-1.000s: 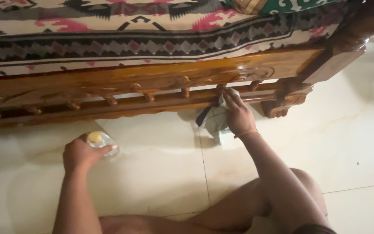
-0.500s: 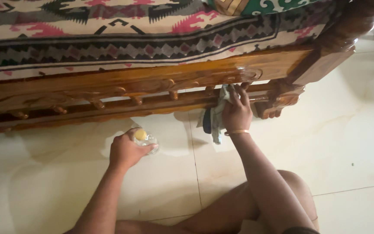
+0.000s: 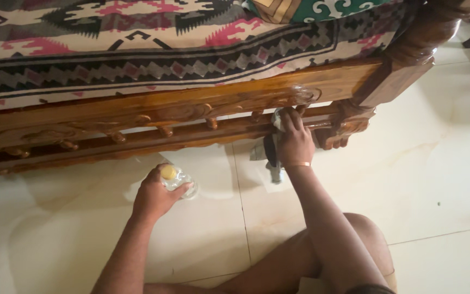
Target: The person sits on the floor and wipes the carved wooden bed frame with a cloth. They periodically apply liquid from a small bottle onto the cloth and continue wiping the lower rail and legs of the bed frame.
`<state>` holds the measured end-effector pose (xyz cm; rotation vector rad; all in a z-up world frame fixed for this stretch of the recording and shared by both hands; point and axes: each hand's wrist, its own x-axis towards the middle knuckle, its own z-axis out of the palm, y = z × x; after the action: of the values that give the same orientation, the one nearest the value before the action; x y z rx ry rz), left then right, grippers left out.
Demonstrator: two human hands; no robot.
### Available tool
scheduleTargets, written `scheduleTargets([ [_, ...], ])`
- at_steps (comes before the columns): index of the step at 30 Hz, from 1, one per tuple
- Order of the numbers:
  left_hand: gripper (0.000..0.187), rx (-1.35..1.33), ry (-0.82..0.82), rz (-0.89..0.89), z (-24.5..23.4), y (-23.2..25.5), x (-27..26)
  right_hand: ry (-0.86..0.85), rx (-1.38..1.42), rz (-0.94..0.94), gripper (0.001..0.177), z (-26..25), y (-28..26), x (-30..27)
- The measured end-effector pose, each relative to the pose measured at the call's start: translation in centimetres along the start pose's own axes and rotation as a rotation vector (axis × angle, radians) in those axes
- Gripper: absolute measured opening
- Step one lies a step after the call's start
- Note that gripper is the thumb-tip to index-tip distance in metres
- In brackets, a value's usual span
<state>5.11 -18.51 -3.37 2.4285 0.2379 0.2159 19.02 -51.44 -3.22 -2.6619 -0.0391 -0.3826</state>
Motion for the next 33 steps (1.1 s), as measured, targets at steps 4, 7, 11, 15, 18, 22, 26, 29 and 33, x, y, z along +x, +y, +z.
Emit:
scheduleTargets([
  [4, 0.066, -0.010, -0.005, -0.013, 0.3, -0.3, 0.3, 0.181, 0.190, -0.252, 0.057, 2.3, 0.0, -0.1],
  [7, 0.070, 0.003, 0.000, -0.014, 0.8, -0.6, 0.6, 0.055, 0.317, -0.327, 0.057, 2.6, 0.9, -0.7],
  [11, 0.062, -0.041, -0.038, -0.024, 0.8, -0.7, 0.7, -0.071, 0.142, -0.246, 0.052, 1.3, 0.3, -1.1],
  [15, 0.064, -0.054, -0.028, -0.009, 0.3, -0.5, 0.2, 0.094, 0.102, -0.076, 0.060, -0.5, 0.6, -0.3],
  [18, 0.065, -0.048, -0.065, -0.070, -0.1, -0.4, 0.1, 0.186, 0.094, -0.133, 0.053, 0.7, 0.3, -0.4],
  [22, 0.063, -0.041, -0.058, 0.022, 0.3, -0.8, 0.5, 0.155, 0.164, -0.315, 0.048, 1.0, 1.3, -0.6],
  [26, 0.069, -0.031, -0.054, -0.007, 0.5, -0.9, 0.5, 0.288, 0.364, -0.206, 0.036, -0.8, 4.1, -0.5],
  [29, 0.071, -0.054, -0.047, -0.007, 0.4, -1.0, 0.4, 0.493, 0.418, -0.006, 0.034, -2.2, 7.5, 1.3],
  [33, 0.067, -0.051, -0.058, -0.018, 0.4, -0.9, 0.6, 0.472, 0.225, -0.233, 0.042, -2.5, 10.2, 2.4],
])
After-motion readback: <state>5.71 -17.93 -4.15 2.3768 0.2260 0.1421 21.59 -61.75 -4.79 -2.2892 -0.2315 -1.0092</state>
